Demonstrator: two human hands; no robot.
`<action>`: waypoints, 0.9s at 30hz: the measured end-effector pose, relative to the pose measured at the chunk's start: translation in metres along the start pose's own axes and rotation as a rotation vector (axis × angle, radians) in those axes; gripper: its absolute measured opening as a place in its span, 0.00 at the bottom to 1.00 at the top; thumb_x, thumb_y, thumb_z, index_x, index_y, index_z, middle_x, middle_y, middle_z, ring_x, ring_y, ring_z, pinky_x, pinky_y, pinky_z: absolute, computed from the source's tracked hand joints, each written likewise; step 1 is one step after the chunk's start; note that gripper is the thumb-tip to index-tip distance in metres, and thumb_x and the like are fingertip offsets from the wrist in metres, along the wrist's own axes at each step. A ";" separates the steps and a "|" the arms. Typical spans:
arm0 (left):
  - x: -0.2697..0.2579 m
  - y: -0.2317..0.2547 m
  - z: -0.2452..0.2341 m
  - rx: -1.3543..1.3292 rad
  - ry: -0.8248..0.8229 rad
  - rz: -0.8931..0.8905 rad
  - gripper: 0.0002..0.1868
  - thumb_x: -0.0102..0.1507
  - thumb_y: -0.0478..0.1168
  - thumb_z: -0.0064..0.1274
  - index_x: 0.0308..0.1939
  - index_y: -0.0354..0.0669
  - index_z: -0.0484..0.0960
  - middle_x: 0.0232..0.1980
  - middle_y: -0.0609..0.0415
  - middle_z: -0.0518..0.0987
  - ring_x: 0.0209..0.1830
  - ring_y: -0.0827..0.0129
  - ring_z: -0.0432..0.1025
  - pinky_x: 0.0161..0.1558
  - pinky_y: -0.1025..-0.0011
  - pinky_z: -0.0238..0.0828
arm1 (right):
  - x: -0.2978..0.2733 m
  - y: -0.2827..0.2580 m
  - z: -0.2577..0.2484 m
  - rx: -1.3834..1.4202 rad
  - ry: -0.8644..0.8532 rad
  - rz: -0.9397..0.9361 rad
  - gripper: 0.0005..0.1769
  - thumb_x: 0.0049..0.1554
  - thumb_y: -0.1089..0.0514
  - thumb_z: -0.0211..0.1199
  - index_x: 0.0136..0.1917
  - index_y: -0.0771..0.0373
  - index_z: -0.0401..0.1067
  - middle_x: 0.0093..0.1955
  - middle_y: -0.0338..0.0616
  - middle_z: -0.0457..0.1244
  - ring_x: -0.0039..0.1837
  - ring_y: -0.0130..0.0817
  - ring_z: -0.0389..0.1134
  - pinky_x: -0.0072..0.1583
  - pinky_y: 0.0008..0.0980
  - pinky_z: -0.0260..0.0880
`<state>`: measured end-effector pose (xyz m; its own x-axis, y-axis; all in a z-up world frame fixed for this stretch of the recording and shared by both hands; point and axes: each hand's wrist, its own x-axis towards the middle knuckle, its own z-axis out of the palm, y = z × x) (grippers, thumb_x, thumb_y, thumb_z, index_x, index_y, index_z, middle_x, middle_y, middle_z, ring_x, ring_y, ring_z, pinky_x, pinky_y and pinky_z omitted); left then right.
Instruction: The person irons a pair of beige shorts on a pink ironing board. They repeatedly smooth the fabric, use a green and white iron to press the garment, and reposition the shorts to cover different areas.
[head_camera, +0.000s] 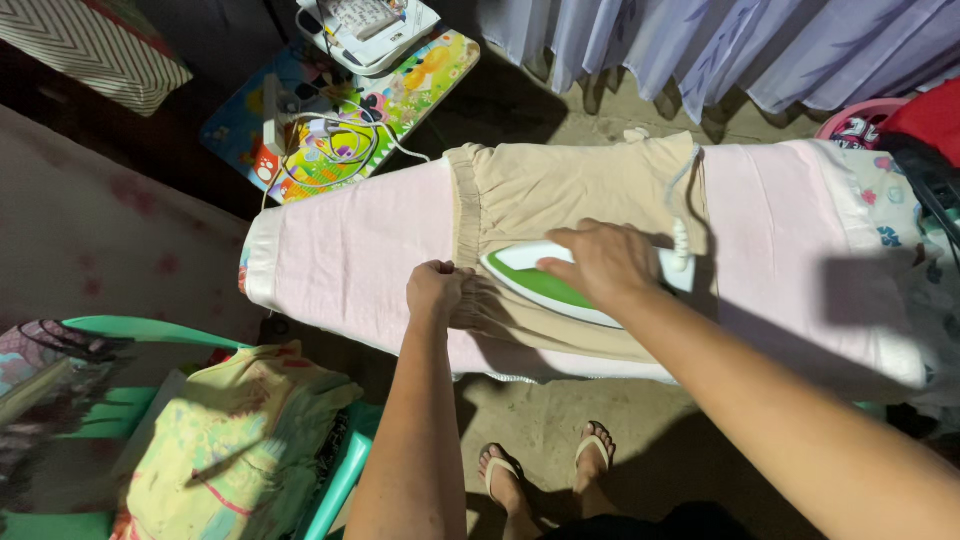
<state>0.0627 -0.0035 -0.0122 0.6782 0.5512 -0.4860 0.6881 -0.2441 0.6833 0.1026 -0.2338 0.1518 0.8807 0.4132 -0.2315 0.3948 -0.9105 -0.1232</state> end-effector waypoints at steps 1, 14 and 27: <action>0.000 0.000 0.000 0.008 0.006 0.001 0.18 0.55 0.50 0.69 0.37 0.39 0.86 0.40 0.49 0.86 0.41 0.60 0.80 0.47 0.64 0.74 | 0.002 0.000 0.000 0.000 0.038 -0.040 0.29 0.54 0.30 0.62 0.64 0.41 0.76 0.56 0.40 0.69 0.54 0.43 0.72 0.54 0.43 0.73; -0.006 0.004 -0.003 -0.040 0.019 0.003 0.17 0.54 0.47 0.69 0.38 0.38 0.86 0.41 0.48 0.86 0.42 0.60 0.80 0.48 0.64 0.74 | -0.024 0.159 -0.017 -0.040 0.091 0.063 0.31 0.51 0.28 0.63 0.63 0.40 0.78 0.55 0.43 0.70 0.56 0.46 0.73 0.57 0.45 0.72; -0.006 0.004 -0.006 -0.099 -0.027 -0.040 0.16 0.54 0.46 0.69 0.38 0.39 0.87 0.39 0.49 0.87 0.38 0.63 0.80 0.44 0.65 0.75 | 0.028 0.038 -0.004 0.037 -0.072 -0.003 0.29 0.52 0.30 0.63 0.64 0.37 0.75 0.61 0.40 0.67 0.58 0.43 0.71 0.56 0.42 0.72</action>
<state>0.0598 -0.0030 -0.0031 0.6582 0.5368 -0.5279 0.6871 -0.1415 0.7127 0.1435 -0.2562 0.1445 0.8579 0.4171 -0.3002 0.3860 -0.9086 -0.1592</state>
